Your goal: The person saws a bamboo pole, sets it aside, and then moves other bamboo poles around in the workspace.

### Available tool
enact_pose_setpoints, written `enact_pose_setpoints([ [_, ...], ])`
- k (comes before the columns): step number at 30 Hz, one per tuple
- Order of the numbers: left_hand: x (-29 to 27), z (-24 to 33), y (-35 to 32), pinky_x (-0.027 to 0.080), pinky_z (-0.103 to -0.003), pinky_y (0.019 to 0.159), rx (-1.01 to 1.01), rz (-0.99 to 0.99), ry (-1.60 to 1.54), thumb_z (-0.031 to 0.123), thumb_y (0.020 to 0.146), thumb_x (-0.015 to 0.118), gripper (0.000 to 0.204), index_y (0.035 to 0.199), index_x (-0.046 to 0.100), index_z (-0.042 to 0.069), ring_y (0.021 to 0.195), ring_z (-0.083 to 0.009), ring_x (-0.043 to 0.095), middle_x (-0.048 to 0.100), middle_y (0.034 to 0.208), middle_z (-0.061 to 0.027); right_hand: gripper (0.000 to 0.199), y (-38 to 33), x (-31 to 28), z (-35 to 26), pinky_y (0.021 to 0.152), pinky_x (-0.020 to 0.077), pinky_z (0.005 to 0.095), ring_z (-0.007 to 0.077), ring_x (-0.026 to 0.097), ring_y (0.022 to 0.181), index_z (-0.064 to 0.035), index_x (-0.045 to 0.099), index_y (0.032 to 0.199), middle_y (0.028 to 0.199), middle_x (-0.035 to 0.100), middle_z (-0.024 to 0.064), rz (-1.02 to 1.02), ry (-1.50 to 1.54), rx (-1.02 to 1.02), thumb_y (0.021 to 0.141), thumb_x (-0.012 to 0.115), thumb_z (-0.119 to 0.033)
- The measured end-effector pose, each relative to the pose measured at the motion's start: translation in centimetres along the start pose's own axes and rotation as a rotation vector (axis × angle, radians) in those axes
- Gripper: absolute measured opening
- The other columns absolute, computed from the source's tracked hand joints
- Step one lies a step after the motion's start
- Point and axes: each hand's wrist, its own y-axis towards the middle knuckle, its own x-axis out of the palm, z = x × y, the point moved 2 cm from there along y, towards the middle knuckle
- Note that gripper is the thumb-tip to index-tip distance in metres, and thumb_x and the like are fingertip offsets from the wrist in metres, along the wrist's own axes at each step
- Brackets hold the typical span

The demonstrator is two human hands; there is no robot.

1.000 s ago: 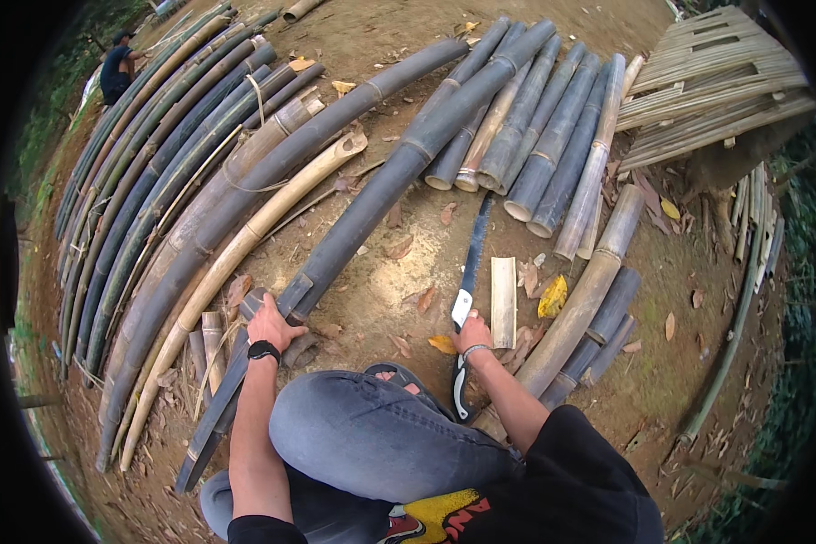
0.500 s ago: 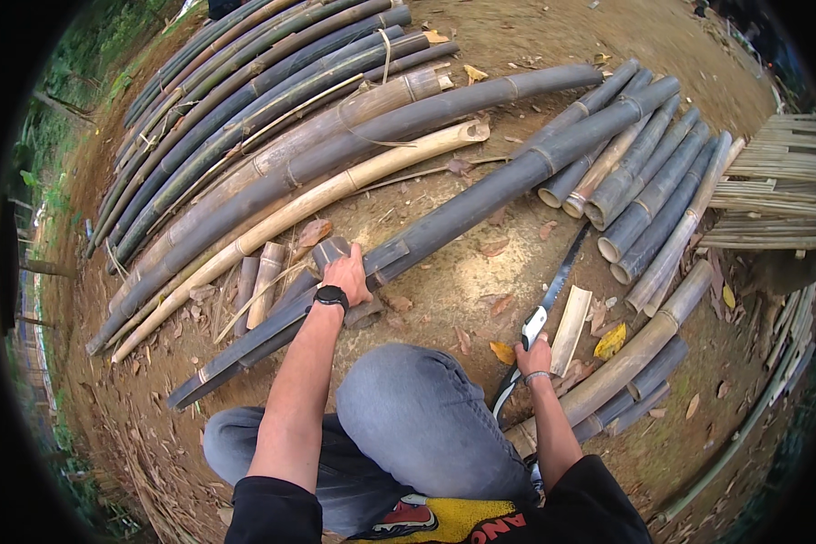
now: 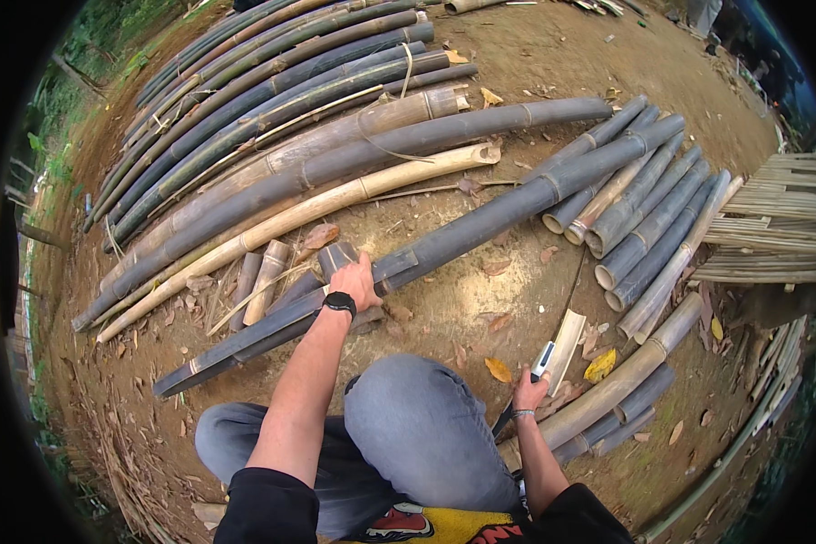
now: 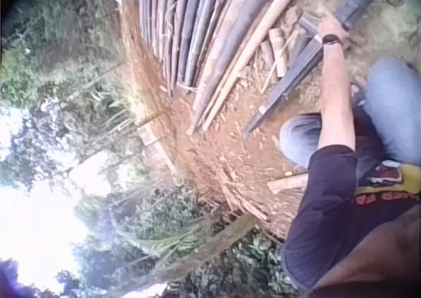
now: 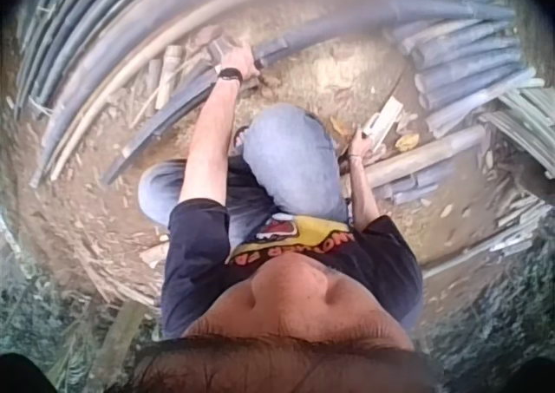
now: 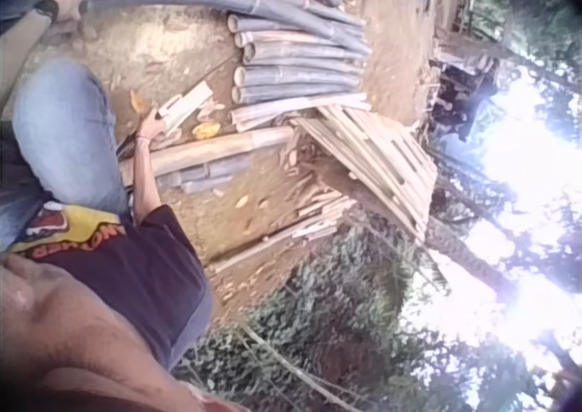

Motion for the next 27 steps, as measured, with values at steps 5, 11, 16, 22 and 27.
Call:
enact_pose_setpoints([
  [5,-0.1,0.0,-0.1,0.056,-0.046,0.087,0.017,0.011,-0.011,0.032,0.063,0.091,0.075,0.114,0.046,0.000,0.101,-0.0413,0.068,0.070,0.104,-0.0267,0.028,1.1,0.2,1.5,0.045,0.0408,0.0360,0.0156,0.052,0.048,-0.0012,0.054,0.084,0.058,0.053,0.0049,-0.004,-0.096,0.079,0.089,0.070,-0.024],
  [11,-0.1,-0.4,-0.1,0.056,-0.044,0.087,-0.020,-0.018,-0.006,0.030,0.063,0.090,0.074,0.117,0.049,0.000,0.102,-0.0384,0.068,0.071,0.103,-0.0242,0.027,-0.6,2.4,-2.2,0.060,0.0471,0.0427,0.0253,0.060,0.061,0.0020,0.058,0.087,0.067,0.062,0.0146,-0.103,-0.200,-0.091,0.086,0.070,-0.022],
  [16,-0.6,1.3,-0.1,0.055,-0.044,0.088,-0.027,-0.032,0.039,0.032,0.064,0.090,0.072,0.115,0.050,0.001,0.104,-0.0370,0.068,0.071,0.106,-0.0215,0.028,-0.2,1.3,-1.6,0.050,0.0429,0.0374,0.0159,0.056,0.053,-0.0005,0.053,0.081,0.061,0.056,0.0070,-0.018,-0.198,-0.150,0.089,0.069,-0.022],
  [22,-0.8,0.9,-0.2,0.055,-0.044,0.087,-0.005,-0.028,0.018,0.031,0.064,0.090,0.072,0.115,0.051,0.000,0.103,-0.0374,0.068,0.071,0.106,-0.0226,0.027,-2.0,0.3,-1.5,0.041,0.0385,0.0307,0.0109,0.049,0.045,-0.0033,0.051,0.083,0.058,0.053,0.0008,-0.043,-0.032,-0.249,0.093,0.070,-0.019],
  [27,-0.9,0.6,-0.4,0.056,-0.044,0.085,-0.008,-0.009,0.026,0.030,0.065,0.089,0.070,0.114,0.050,0.000,0.100,-0.0374,0.069,0.071,0.103,-0.0237,0.018,-3.7,-1.3,-9.2,0.049,0.0408,0.0287,0.0091,0.050,0.055,-0.0012,0.055,0.095,0.065,0.054,-0.0007,-0.458,0.211,-0.147,0.091,0.068,-0.012],
])
